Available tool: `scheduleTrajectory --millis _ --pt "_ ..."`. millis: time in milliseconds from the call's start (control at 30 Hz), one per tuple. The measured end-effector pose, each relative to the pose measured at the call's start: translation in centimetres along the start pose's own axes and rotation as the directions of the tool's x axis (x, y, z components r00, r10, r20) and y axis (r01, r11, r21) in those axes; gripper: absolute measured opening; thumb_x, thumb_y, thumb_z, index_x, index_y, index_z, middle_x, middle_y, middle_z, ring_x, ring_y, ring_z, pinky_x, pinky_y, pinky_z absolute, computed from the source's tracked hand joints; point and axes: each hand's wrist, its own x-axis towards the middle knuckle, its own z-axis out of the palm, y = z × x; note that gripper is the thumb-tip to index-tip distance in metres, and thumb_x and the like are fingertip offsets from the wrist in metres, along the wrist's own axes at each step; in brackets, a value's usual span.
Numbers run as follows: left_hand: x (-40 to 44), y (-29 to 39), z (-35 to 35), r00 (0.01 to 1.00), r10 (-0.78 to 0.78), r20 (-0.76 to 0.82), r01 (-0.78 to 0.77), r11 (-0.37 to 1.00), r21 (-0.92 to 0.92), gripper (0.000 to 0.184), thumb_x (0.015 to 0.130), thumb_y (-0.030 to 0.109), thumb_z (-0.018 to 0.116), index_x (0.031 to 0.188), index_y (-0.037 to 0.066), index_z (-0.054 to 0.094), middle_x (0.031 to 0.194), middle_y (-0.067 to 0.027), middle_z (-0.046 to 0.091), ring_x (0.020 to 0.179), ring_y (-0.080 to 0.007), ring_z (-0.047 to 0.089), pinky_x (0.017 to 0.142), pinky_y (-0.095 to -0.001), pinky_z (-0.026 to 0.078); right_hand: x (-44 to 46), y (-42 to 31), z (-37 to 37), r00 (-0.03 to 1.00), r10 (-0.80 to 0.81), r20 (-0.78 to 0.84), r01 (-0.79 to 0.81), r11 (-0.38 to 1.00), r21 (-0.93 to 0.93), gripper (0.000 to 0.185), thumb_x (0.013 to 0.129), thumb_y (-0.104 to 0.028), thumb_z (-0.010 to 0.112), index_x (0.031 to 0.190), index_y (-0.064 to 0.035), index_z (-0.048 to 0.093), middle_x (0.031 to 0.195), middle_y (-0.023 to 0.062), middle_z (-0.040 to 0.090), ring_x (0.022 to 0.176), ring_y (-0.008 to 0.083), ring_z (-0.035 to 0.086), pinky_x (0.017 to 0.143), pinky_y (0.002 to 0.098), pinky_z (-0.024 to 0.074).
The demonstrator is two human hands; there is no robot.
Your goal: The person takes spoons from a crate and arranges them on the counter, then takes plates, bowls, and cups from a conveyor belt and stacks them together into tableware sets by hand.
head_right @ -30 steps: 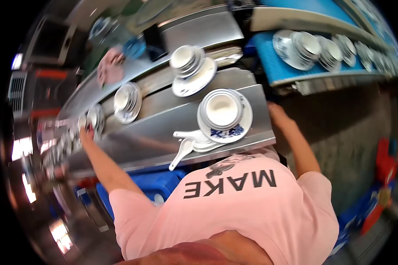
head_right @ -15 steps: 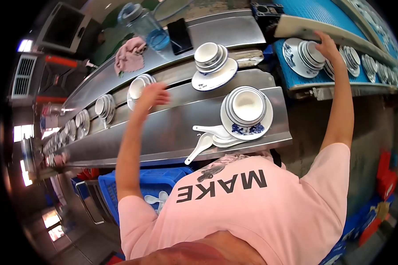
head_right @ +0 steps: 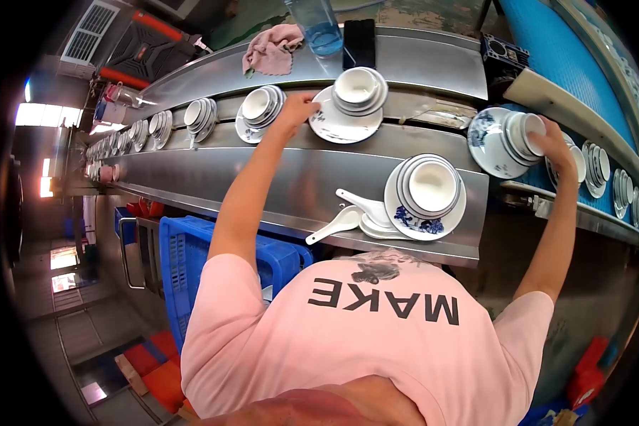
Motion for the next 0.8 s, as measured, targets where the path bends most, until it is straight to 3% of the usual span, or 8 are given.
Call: scheduleTrajectory --millis 33,133,267,300,400,533,700,800 --pt "0.0 -0.1 -0.6 1.000 -0.028 0.002 0.027 0.972 0.234 0.032 0.071 0.010 0.058 0.101 0.001 0.060 0.089 -0.0152 0.063 0.075 -0.0252 0.061 0.070 -0.0334 0.047 0.3 -0.6 0.6 0.999 -0.006 0.035 0.004 0.998 0.060 0.039 0.065 -0.015 0.055 0.101 0.0001 0.057 0.089 0.0076 0.059 0.086 0.0165 0.054 0.077 0.0291 0.0414" --pt "-4.7 5.4 -0.4 0.879 0.371 -0.299 -0.196 0.854 0.482 0.028 0.076 0.012 0.058 0.103 0.002 0.059 0.096 -0.0128 0.060 0.086 -0.0253 0.058 0.077 -0.0342 0.045 1.2 -3.3 4.4 0.998 -0.015 0.063 0.007 0.991 0.137 0.036 0.066 -0.013 0.053 0.099 0.0013 0.057 0.087 0.0071 0.060 0.082 0.0148 0.055 0.073 0.0279 0.0433" --pt "-6.7 7.8 1.4 0.612 0.791 0.004 -0.683 0.526 0.507 0.033 0.072 0.017 0.064 0.102 0.005 0.057 0.104 -0.0138 0.055 0.102 -0.0315 0.049 0.088 -0.0385 0.038 2.5 -5.3 9.6 0.989 -0.024 0.144 -0.017 0.961 0.277 0.037 0.077 -0.019 0.056 0.109 0.0000 0.055 0.084 0.0059 0.061 0.080 0.0133 0.055 0.072 0.0266 0.0437" --pt "-7.4 7.4 1.8 0.596 0.797 0.097 -0.718 0.474 0.509 0.035 0.070 0.017 0.066 0.102 0.005 0.056 0.105 -0.0135 0.055 0.105 -0.0316 0.046 0.090 -0.0387 0.036 2.1 -6.5 9.5 0.982 0.041 0.186 -0.096 0.949 0.300 0.037 0.080 -0.022 0.056 0.110 -0.0006 0.055 0.083 0.0057 0.061 0.079 0.0128 0.055 0.072 0.0266 0.0437" --pt "-13.2 8.7 0.1 0.725 0.666 0.174 -0.632 0.545 0.551 0.035 0.063 0.014 0.070 0.095 0.006 0.057 0.104 -0.0122 0.054 0.101 -0.0304 0.048 0.086 -0.0376 0.039 1.1 -4.8 5.0 0.951 -0.300 -0.072 0.294 0.952 -0.090 0.031 0.085 -0.020 0.052 0.111 -0.0017 0.056 0.091 0.0078 0.063 0.084 0.0144 0.057 0.076 0.0274 0.0440" --pt "-19.1 6.6 4.7 0.709 0.540 0.454 -0.703 0.588 0.401 0.031 0.062 0.013 0.070 0.090 0.007 0.057 0.091 -0.0096 0.053 0.089 -0.0285 0.050 0.078 -0.0380 0.041 -0.2 1.3 -3.4 0.911 -0.355 -0.211 0.215 0.844 -0.491 0.048 0.072 0.004 0.045 0.120 -0.0049 0.047 0.119 0.0131 0.051 0.114 0.0302 0.045 0.094 0.0333 0.0344" --pt "-19.0 2.9 4.3 0.701 0.620 0.354 -0.698 0.493 0.519 0.016 0.071 0.015 0.062 0.086 0.010 0.058 0.080 -0.0068 0.054 0.078 -0.0275 0.053 0.069 -0.0384 0.043 1.0 6.0 -4.6 0.996 -0.079 -0.029 0.075 0.987 -0.140 0.052 0.067 0.006 0.042 0.118 -0.0013 0.049 0.117 0.0138 0.053 0.111 0.0256 0.048 0.096 0.0322 0.0341" --pt "-19.9 0.8 -1.0 0.952 0.299 0.062 -0.251 0.649 0.718 0.014 0.080 0.015 0.048 0.081 0.006 0.059 0.078 -0.0127 0.059 0.074 -0.0294 0.057 0.064 -0.0403 0.046 2.2 6.6 -4.3 0.984 -0.099 0.148 0.128 0.971 -0.201 0.050 0.067 -0.001 0.043 0.117 0.0014 0.050 0.115 0.0155 0.054 0.108 0.0268 0.050 0.094 0.0324 0.0349"
